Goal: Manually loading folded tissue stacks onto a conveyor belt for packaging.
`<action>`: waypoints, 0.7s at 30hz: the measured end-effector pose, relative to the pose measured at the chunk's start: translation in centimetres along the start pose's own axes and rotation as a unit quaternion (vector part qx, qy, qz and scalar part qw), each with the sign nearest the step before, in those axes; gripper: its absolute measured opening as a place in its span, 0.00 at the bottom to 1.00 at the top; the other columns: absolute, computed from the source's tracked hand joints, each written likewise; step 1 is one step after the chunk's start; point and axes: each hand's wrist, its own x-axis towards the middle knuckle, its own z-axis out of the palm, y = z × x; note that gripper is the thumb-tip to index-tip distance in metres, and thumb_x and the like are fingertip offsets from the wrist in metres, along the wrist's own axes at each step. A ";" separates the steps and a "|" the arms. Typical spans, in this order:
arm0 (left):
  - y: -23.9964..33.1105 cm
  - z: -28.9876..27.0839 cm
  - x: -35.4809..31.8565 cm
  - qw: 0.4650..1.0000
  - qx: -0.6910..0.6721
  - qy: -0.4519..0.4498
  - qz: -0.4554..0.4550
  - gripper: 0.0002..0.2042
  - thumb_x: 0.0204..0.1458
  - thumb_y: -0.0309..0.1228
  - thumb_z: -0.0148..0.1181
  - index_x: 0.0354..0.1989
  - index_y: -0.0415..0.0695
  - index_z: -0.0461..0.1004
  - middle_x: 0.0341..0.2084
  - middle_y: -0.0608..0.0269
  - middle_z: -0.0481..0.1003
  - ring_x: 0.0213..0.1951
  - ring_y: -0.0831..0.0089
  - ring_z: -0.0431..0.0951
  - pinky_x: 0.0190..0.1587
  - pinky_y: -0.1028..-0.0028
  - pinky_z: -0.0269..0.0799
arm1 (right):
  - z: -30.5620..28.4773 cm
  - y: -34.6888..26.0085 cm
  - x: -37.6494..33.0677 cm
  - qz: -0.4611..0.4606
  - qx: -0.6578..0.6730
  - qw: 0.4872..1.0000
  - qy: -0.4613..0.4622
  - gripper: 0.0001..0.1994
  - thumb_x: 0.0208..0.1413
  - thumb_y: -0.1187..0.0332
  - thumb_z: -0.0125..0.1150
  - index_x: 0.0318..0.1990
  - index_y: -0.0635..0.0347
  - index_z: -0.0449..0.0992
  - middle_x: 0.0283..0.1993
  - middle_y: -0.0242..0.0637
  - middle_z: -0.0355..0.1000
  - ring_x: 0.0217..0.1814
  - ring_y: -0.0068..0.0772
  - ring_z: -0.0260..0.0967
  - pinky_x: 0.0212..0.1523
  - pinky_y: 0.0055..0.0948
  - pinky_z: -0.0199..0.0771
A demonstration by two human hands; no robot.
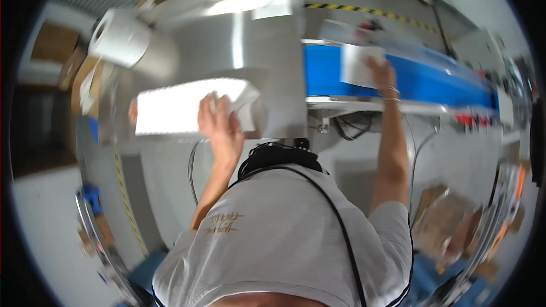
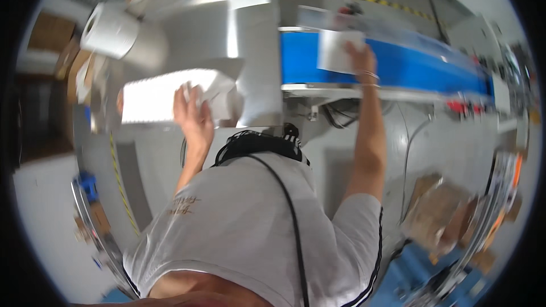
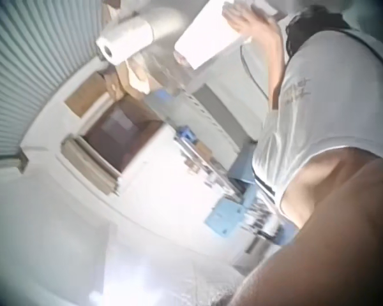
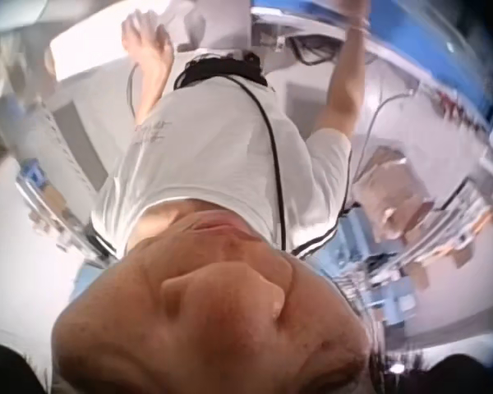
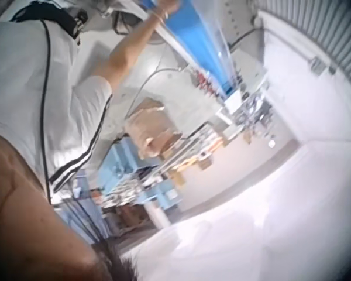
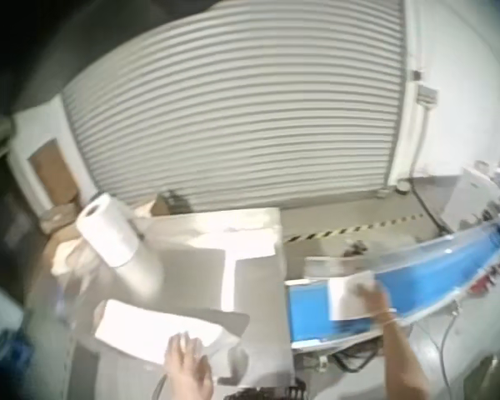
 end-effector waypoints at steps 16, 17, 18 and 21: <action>0.3 -0.7 0.4 0.999 -0.028 -0.042 -0.018 0.17 0.44 0.24 0.59 0.45 0.50 0.76 0.62 0.46 0.55 0.66 0.43 0.46 0.63 0.45 0.36 | 10.4 -27.4 -9.8 -0.323 0.185 0.847 -0.380 0.28 0.45 0.69 0.69 0.56 0.55 0.67 0.57 0.37 0.63 0.57 0.33 0.63 0.54 0.29 0.66; 0.4 -0.8 0.6 0.998 -0.037 -0.035 -0.033 0.17 0.45 0.27 0.60 0.47 0.50 0.75 0.63 0.45 0.53 0.66 0.42 0.45 0.63 0.45 0.36 | 11.2 -27.4 -9.6 -0.371 0.130 0.856 -0.336 0.24 0.49 0.71 0.66 0.55 0.57 0.67 0.54 0.36 0.65 0.54 0.29 0.64 0.53 0.26 0.65; 0.4 -0.8 0.7 0.997 -0.046 -0.028 -0.047 0.19 0.46 0.31 0.61 0.49 0.50 0.74 0.63 0.44 0.51 0.66 0.41 0.44 0.63 0.44 0.36 | 11.2 -26.9 -9.6 -0.368 0.126 0.859 -0.332 0.24 0.49 0.71 0.66 0.55 0.57 0.67 0.54 0.36 0.65 0.54 0.29 0.64 0.53 0.26 0.65; -0.7 -0.8 0.5 0.997 -0.016 -0.003 -0.082 0.23 0.49 0.35 0.60 0.55 0.47 0.68 0.64 0.41 0.49 0.66 0.41 0.43 0.62 0.43 0.38 | 10.7 -24.6 -9.5 -0.093 0.350 0.845 -0.394 0.20 0.55 0.69 0.60 0.54 0.65 0.67 0.46 0.31 0.70 0.49 0.23 0.66 0.52 0.25 0.66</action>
